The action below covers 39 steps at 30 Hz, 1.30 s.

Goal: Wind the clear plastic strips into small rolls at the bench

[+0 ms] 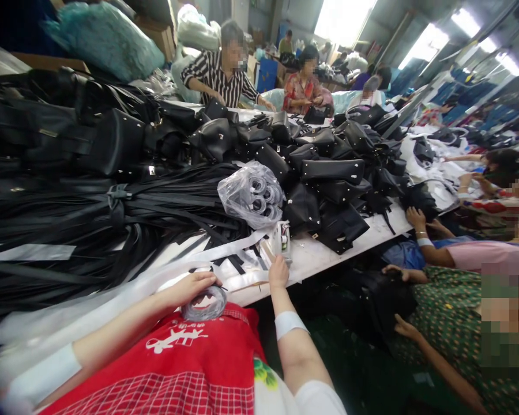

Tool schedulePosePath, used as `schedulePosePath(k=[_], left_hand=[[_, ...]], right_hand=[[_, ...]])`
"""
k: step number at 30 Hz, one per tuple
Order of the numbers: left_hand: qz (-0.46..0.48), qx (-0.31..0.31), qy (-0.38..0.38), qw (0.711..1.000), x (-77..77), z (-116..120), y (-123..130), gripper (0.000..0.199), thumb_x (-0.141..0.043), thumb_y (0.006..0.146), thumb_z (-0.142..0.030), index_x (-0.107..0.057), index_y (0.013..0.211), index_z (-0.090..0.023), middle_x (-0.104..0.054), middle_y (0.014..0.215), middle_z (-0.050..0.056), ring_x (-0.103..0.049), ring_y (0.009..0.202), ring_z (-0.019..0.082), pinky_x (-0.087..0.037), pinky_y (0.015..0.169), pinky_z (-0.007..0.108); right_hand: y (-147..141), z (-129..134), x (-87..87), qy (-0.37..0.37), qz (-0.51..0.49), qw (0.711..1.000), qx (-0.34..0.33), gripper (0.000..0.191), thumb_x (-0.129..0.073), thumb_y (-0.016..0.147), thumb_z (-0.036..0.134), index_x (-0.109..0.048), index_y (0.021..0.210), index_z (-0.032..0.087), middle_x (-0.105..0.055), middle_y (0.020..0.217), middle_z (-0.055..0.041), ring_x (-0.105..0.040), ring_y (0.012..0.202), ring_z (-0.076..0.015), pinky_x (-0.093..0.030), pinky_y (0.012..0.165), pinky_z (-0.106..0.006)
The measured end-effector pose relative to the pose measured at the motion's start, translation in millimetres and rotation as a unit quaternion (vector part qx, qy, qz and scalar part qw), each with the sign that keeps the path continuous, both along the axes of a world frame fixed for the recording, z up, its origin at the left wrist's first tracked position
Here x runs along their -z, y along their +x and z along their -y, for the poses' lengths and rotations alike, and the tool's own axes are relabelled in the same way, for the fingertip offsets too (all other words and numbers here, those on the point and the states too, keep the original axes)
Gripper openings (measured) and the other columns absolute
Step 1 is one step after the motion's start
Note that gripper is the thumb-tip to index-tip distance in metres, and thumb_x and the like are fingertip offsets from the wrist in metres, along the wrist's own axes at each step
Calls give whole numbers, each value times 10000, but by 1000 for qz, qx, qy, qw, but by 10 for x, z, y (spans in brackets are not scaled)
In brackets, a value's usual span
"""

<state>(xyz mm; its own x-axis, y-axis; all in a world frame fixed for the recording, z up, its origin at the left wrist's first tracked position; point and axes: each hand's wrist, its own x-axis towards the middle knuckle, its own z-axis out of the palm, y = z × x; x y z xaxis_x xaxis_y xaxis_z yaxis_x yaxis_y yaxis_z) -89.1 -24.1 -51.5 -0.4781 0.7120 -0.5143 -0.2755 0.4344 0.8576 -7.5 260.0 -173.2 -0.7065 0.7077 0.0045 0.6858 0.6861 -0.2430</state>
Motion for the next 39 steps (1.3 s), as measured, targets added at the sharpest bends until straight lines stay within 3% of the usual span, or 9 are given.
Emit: schedulePosePath(k=[5,9,12,15,18,22,25,31,39], left_hand=[[-23,4,28,999,-22,24,37,448,-546,758,-550,-690,840,-134,-599,676,16,-479,527,115,-370,478,223],[-27,4,32,999,9,85,62,455,-519,781,-538,-696,878,-130,-592,645,11,-452,478,111,-346,446,227],[-26,6,34,999,39,117,79,484,-508,792,-556,-700,919,-131,-587,612,4,-438,448,109,-339,431,225],[-27,11,41,999,26,131,84,528,-507,793,-580,-717,945,-121,-604,633,18,-453,469,115,-358,445,227],[-39,12,54,998,-25,151,75,514,-525,787,-569,-731,906,-114,-641,699,45,-508,559,138,-406,508,236],[-51,21,62,997,-91,199,82,501,-515,802,-567,-730,887,-122,-657,724,51,-512,558,147,-412,512,248],[-62,27,66,996,-112,222,113,524,-461,831,-581,-721,915,-134,-642,689,35,-488,517,140,-395,481,245],[-101,25,60,993,-58,230,163,417,-507,802,-523,-629,661,-149,-582,605,25,-484,523,141,-372,475,240],[-149,44,39,987,-150,285,228,410,-407,880,-436,-671,773,-141,-636,661,34,-552,553,145,-433,529,235]], right_hand=[[-44,39,-221,-18,-44,998,-31,397,-287,982,191,-579,1225,77,-647,1154,-193,-622,1067,-257,-466,903,-365],[-151,58,-547,-25,-82,992,-91,411,-311,957,181,-614,1225,104,-605,1272,-169,-505,1250,-258,-393,1023,-382],[-195,167,-914,-38,-97,986,-134,406,-349,956,210,-605,1263,143,-643,1208,-143,-562,1161,-243,-415,984,-368],[-103,454,-1395,-96,-76,971,-206,386,-358,978,284,-600,1264,190,-709,821,-47,-657,801,-192,-471,781,-294],[120,841,-1919,-180,9,921,-346,356,-405,971,426,-697,1001,226,-648,610,1,-609,611,-170,-418,638,-262],[352,1265,-2390,-136,118,879,-442,309,-561,866,434,-696,663,245,-662,605,-37,-568,566,-170,-369,608,-281],[342,1504,-2444,-62,174,876,-446,248,-590,811,345,-706,628,225,-679,613,-87,-604,598,-210,-380,617,-309],[89,1878,-2136,-18,208,883,-419,241,-568,826,306,-764,878,176,-740,819,-144,-676,780,-278,-453,711,-347],[126,1777,-2081,6,210,889,-406,262,-602,838,403,-745,818,184,-742,806,-120,-693,789,-268,-461,686,-321]])
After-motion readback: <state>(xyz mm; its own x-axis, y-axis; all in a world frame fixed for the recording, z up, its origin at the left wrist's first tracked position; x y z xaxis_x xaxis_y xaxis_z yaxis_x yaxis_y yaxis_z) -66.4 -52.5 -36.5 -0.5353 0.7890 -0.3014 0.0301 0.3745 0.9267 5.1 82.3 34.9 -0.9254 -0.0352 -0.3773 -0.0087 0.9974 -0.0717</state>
